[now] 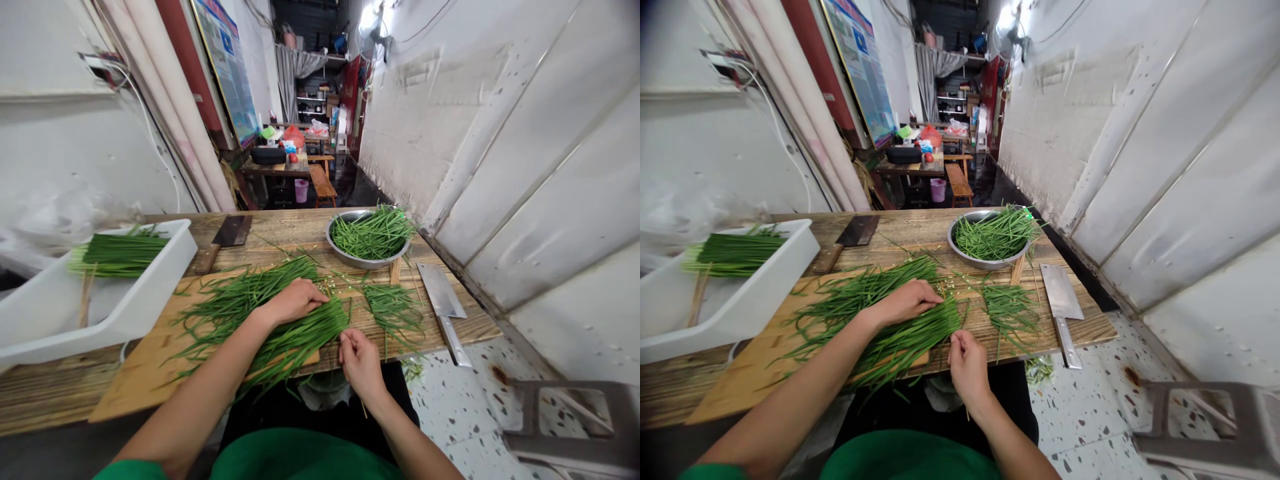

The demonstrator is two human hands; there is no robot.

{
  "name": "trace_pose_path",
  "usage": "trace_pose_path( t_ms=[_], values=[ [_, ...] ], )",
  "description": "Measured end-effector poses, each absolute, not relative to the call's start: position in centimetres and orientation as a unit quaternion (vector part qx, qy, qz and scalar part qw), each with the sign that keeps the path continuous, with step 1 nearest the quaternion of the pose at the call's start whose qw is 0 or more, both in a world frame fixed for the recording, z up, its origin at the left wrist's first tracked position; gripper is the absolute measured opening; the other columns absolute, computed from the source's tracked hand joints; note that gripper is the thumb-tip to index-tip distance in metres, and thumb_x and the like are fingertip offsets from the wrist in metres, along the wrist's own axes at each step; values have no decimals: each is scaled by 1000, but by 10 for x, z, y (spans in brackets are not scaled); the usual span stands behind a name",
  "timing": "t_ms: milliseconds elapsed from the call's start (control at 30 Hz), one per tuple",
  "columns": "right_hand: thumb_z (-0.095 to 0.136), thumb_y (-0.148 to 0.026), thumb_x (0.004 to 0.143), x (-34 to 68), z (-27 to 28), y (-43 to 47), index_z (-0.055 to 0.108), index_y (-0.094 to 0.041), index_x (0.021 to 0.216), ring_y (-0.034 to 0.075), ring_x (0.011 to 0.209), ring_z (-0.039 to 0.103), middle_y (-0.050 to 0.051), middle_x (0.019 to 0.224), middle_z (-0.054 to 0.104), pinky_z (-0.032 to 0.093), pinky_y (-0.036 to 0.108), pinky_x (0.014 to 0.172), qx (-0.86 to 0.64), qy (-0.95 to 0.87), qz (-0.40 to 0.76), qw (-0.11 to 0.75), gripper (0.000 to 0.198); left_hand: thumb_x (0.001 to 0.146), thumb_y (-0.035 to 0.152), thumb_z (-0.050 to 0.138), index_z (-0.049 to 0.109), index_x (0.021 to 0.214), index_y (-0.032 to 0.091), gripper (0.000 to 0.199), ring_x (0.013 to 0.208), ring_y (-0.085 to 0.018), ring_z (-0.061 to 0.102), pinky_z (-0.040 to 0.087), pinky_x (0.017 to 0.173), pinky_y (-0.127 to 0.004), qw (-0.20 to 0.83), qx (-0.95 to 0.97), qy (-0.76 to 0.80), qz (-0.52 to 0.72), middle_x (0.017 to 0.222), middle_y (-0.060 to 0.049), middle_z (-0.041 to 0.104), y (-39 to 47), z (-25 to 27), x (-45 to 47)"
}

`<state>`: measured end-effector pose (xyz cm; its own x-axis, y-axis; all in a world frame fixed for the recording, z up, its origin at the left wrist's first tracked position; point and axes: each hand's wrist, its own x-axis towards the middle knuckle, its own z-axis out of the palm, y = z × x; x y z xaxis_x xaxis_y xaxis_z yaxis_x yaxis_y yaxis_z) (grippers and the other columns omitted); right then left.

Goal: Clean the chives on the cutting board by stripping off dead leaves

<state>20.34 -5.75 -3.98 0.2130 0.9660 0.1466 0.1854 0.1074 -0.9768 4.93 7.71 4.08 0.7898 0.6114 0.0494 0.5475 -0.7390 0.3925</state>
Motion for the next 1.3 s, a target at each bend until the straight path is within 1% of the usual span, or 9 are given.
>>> trace_pose_path(
  t_ms=[100,267,433,567,667,800,1033,1133,1300],
  values=[
    [42,-40,85,204,-39,-59,55,-18,71,9,35,42,-4,44,47,31,19,35,-563,-517,358,536,29,79,29,52,67,98,24,25,86,-17,59,39,80,-25,148,925,338,86,94,-5,67,79,46,38],
    [41,-39,85,204,-39,-59,55,-18,72,10,36,44,-4,44,48,32,19,36,-564,-519,349,539,29,82,32,46,68,93,21,27,89,-19,59,41,80,-27,104,865,467,152,96,-5,68,90,53,32],
    [42,-39,85,204,-40,-59,56,-17,73,10,37,45,-4,44,48,32,18,36,-560,-522,349,541,29,79,29,49,68,92,20,25,84,-16,58,41,75,-24,95,845,470,236,92,-4,67,94,66,40],
    [42,-40,85,204,-41,-59,55,-17,72,9,36,44,-4,44,48,31,18,35,-559,-520,352,541,30,74,29,54,70,72,20,18,68,-17,58,40,64,-25,68,831,541,115,72,-4,67,90,64,37],
    [41,-41,85,205,-41,-59,55,-17,72,10,35,44,-4,44,48,31,18,34,-556,-521,353,542,30,71,29,57,70,68,19,16,65,-18,58,38,60,-25,49,824,563,34,68,-6,65,84,52,35],
    [41,-40,85,205,-41,-58,55,-17,72,9,35,44,-4,44,48,31,18,34,-553,-524,356,541,30,71,30,57,68,69,17,17,70,-18,57,38,61,-25,14,820,571,35,73,-8,64,79,42,37],
    [42,-40,85,205,-41,-59,55,-17,72,10,36,44,-4,44,48,31,18,35,-548,-524,357,545,29,65,25,58,66,71,20,11,71,-16,55,37,61,-23,53,827,560,22,78,-5,61,78,43,34],
    [42,-41,85,205,-39,-60,55,-17,71,10,36,45,-4,44,49,31,18,35,-547,-525,361,543,31,65,22,56,65,67,19,10,68,-16,54,36,59,-23,43,830,556,14,76,-5,62,77,47,35],
    [42,-41,85,206,-37,-60,55,-17,72,9,36,44,-4,44,48,31,18,34,-545,-528,361,542,31,68,21,50,65,68,19,15,63,-15,54,34,54,-22,69,818,566,79,70,-3,64,76,55,38]
  ],
)
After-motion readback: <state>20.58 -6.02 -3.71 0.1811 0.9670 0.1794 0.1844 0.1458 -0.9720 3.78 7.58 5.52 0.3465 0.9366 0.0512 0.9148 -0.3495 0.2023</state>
